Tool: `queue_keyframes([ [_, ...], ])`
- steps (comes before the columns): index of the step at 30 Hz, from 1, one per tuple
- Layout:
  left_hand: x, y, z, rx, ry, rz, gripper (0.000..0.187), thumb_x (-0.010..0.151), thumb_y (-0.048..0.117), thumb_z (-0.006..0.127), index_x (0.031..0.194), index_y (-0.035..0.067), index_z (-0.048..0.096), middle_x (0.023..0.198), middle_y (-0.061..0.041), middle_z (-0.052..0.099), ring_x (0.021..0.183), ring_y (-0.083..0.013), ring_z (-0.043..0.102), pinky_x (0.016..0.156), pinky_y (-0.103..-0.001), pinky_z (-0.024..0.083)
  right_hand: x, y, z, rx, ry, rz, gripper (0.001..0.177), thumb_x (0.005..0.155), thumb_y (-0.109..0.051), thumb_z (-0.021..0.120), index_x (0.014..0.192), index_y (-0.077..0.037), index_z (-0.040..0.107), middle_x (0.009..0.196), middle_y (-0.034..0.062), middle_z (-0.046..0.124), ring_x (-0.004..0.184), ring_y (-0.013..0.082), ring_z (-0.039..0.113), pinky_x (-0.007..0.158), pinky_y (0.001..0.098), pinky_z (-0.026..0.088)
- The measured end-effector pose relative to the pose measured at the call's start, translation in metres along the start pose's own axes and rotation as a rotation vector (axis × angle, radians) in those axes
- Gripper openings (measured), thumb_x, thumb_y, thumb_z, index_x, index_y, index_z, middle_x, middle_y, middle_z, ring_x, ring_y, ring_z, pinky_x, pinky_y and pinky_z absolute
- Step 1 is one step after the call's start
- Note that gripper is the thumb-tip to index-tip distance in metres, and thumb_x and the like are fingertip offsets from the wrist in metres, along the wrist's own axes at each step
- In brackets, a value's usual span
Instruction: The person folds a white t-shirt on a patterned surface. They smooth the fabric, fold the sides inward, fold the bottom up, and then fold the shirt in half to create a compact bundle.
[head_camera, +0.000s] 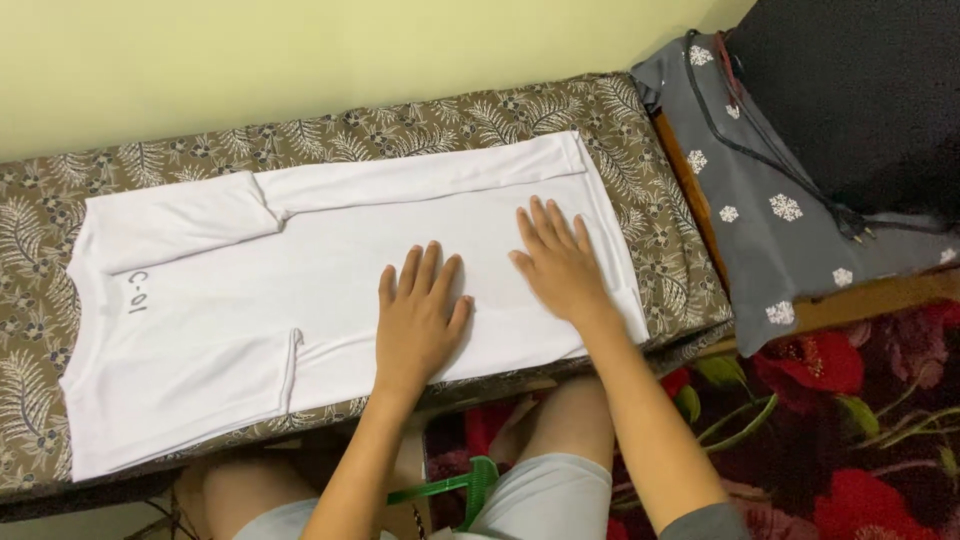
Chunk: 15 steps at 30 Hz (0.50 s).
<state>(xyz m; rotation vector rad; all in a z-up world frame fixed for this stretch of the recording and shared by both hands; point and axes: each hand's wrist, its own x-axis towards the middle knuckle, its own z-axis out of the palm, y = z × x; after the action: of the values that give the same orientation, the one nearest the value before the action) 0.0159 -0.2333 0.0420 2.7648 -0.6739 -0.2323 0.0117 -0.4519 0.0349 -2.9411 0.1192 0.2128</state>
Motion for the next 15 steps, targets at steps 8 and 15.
queue_keyframes([
  [8, -0.001, 0.001, 0.001, 0.011, -0.012, -0.004, 0.060, 0.101, 0.048, 0.035, 0.156, 0.024, 0.038, 0.167, -0.008, 0.029, 0.156, -0.0275, 0.020, 0.124, -0.054, 0.010, -0.018, 0.075, -0.001, -0.045, 0.102, 0.240, 0.059, 0.109, -0.050, 0.021, 0.162, -0.025, 0.027, 0.171, 0.0084, 0.015, 0.157, 0.0310, 0.006, 0.119, 0.0643, -0.009],
  [15, -0.001, 0.002, 0.005, 0.008, 0.004, -0.018, 0.059, 0.101, 0.048, 0.035, 0.156, 0.025, 0.038, 0.167, -0.007, 0.029, 0.157, -0.0265, 0.019, 0.124, -0.053, 0.009, -0.033, 0.005, -0.003, -0.109, 0.188, 0.083, 0.056, 0.104, -0.039, 0.042, 0.155, -0.015, 0.042, 0.165, 0.0154, 0.032, 0.154, 0.0375, 0.020, 0.120, 0.0665, -0.004],
])
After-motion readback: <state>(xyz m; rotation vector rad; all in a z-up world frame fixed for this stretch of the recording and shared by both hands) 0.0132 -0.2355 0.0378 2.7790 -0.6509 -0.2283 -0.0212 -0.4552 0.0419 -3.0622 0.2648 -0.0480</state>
